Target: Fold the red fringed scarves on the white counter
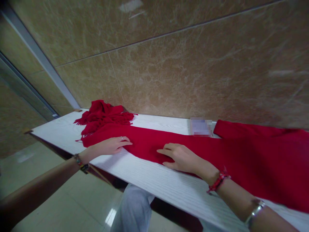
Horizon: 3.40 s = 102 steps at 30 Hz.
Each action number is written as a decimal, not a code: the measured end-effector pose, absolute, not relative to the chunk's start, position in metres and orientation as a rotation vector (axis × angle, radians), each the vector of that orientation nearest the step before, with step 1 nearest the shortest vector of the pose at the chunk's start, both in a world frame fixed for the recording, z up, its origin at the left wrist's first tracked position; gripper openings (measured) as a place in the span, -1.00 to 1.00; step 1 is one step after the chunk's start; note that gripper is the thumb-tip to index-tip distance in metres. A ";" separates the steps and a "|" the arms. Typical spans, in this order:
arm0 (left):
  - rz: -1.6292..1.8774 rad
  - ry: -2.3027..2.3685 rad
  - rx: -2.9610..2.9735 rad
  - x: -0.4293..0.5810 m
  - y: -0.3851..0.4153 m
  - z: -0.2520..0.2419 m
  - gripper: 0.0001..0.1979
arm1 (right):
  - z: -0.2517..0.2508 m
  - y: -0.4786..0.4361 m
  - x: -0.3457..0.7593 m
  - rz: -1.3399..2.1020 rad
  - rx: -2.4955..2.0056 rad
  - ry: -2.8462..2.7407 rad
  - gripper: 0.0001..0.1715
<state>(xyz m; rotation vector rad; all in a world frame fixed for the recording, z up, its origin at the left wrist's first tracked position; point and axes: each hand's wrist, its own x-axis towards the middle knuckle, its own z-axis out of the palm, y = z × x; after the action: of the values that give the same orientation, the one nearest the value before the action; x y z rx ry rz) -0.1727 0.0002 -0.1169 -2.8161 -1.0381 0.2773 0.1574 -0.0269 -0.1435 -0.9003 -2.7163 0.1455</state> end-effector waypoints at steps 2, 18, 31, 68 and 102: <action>0.307 -1.041 -2.809 -0.174 0.008 -0.116 -0.47 | -0.143 -0.029 0.154 0.143 -0.821 -2.724 -0.52; 0.236 -1.489 -2.719 -0.156 0.052 -0.117 -0.57 | -0.155 -0.019 0.133 0.310 -1.030 -2.441 -0.56; -0.062 -1.245 -2.766 -0.189 0.042 -0.120 -0.77 | -0.153 0.011 0.071 0.527 -1.204 -2.259 -0.76; 0.025 -1.513 -2.531 -0.248 0.014 -0.097 -0.74 | -0.157 0.046 0.025 0.498 -1.054 -2.422 -0.83; -0.082 -1.634 -2.316 -0.287 0.025 -0.114 -0.66 | -0.160 0.066 -0.048 0.654 -1.014 -2.228 -0.80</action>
<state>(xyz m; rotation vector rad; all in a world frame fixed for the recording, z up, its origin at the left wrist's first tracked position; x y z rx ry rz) -0.2875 0.0254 -0.1142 -2.3159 -1.6341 -0.0817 -0.0480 0.0659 -0.1601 -1.0144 -2.2277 0.6539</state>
